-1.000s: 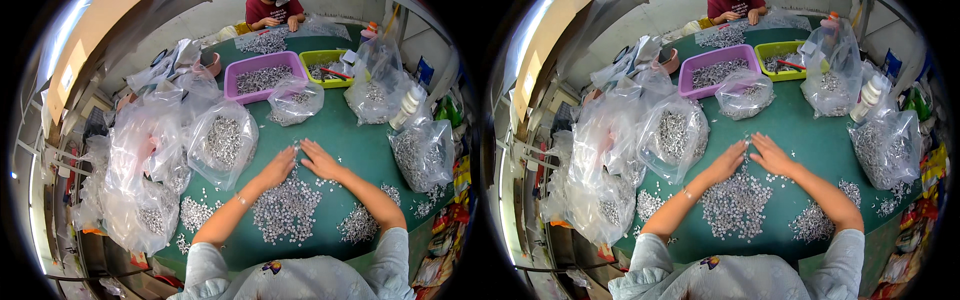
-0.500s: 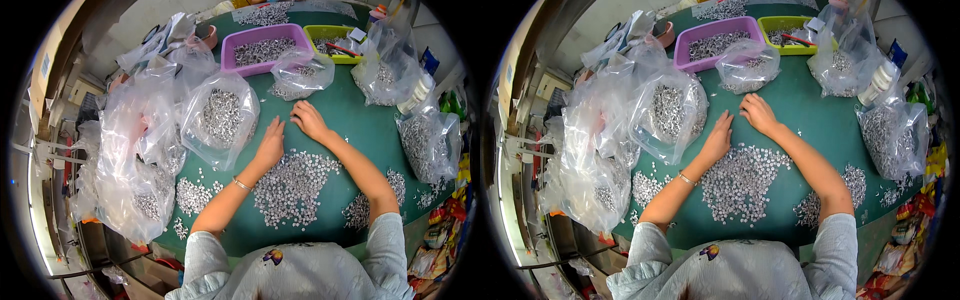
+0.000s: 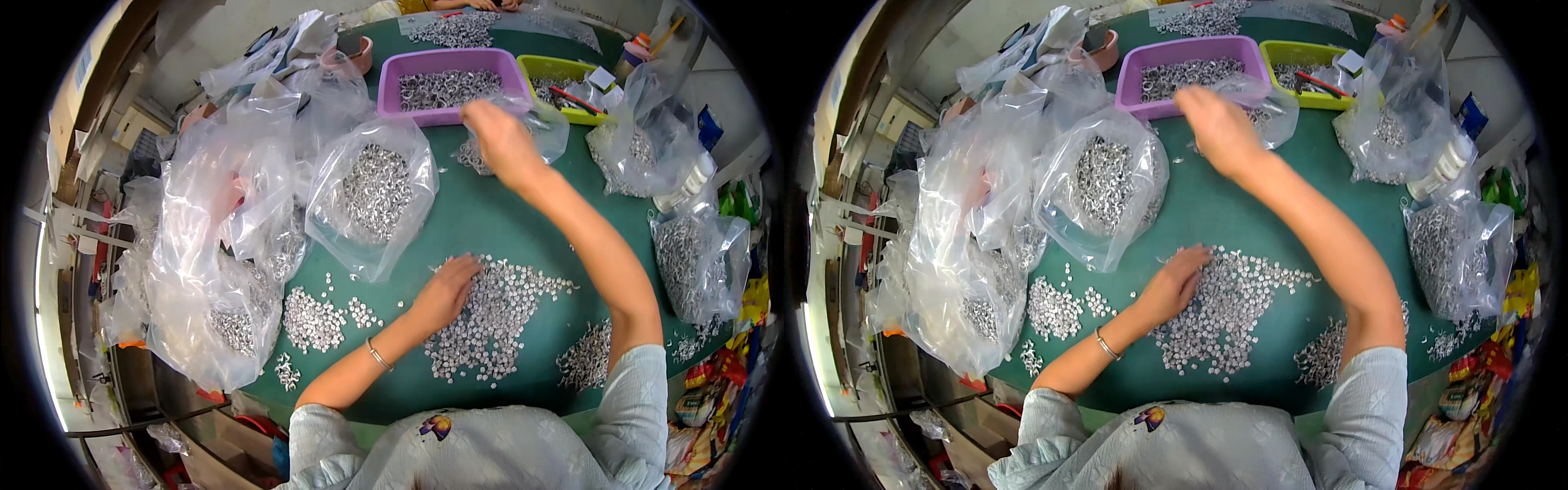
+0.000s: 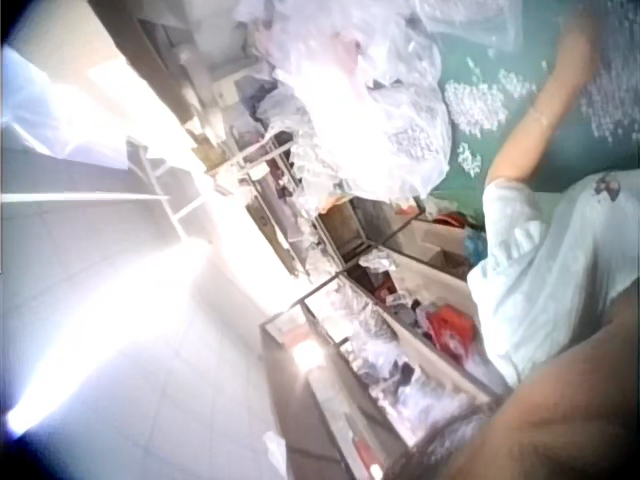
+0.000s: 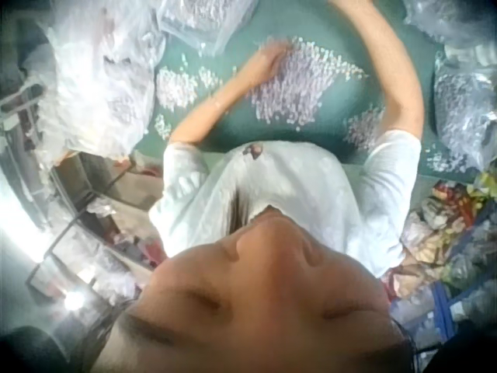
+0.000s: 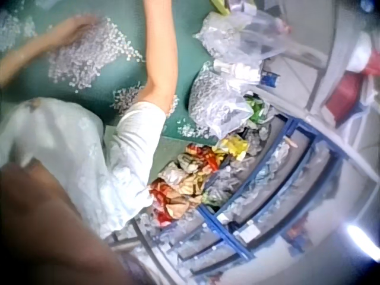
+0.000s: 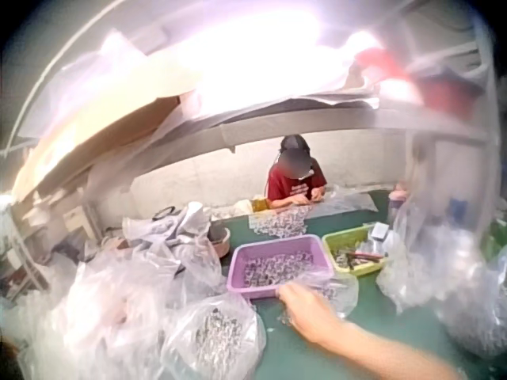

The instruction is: The person sorts small metal components on a green table by hand, picking up individual pieces from a central pile and placing them into surrounding piles or plastic bags.

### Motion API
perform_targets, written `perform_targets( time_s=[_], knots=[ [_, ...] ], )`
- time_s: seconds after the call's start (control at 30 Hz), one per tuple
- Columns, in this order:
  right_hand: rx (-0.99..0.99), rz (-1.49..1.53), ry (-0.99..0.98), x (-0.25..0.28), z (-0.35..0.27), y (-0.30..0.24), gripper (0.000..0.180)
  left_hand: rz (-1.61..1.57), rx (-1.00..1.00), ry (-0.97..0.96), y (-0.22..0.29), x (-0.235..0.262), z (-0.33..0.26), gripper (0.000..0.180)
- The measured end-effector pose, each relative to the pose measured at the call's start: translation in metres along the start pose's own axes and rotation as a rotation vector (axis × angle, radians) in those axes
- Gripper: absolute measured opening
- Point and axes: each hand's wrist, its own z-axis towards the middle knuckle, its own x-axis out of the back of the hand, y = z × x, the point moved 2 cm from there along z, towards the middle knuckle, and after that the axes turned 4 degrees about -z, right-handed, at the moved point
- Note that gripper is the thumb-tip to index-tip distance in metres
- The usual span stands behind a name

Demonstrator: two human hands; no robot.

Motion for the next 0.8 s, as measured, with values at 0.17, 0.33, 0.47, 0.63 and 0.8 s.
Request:
perform_targets(
  time_s=[0.17,0.33,0.47,0.63,0.8],
  knots=[
    [-0.14,0.266,0.002,0.002,-0.028,-0.046,0.012,0.018,0.064,0.132,0.002,0.025,-0.009,0.025],
    [-0.336,0.4,-0.706,0.012,-0.103,-0.023,0.008,0.434,0.155,0.123,-0.013,0.045,-0.022,0.039],
    [-0.605,0.31,-0.643,0.01,-0.14,-0.016,0.008,0.617,0.044,0.01,-0.029,0.048,-0.022,0.047],
    [-0.571,0.347,-0.622,0.01,-0.161,-0.025,0.011,0.526,0.033,0.065,-0.042,0.047,-0.025,0.03],
    [-0.503,0.201,-0.689,0.003,-0.163,-0.032,0.017,0.471,0.015,0.108,-0.041,0.048,-0.021,0.023]
  ],
)
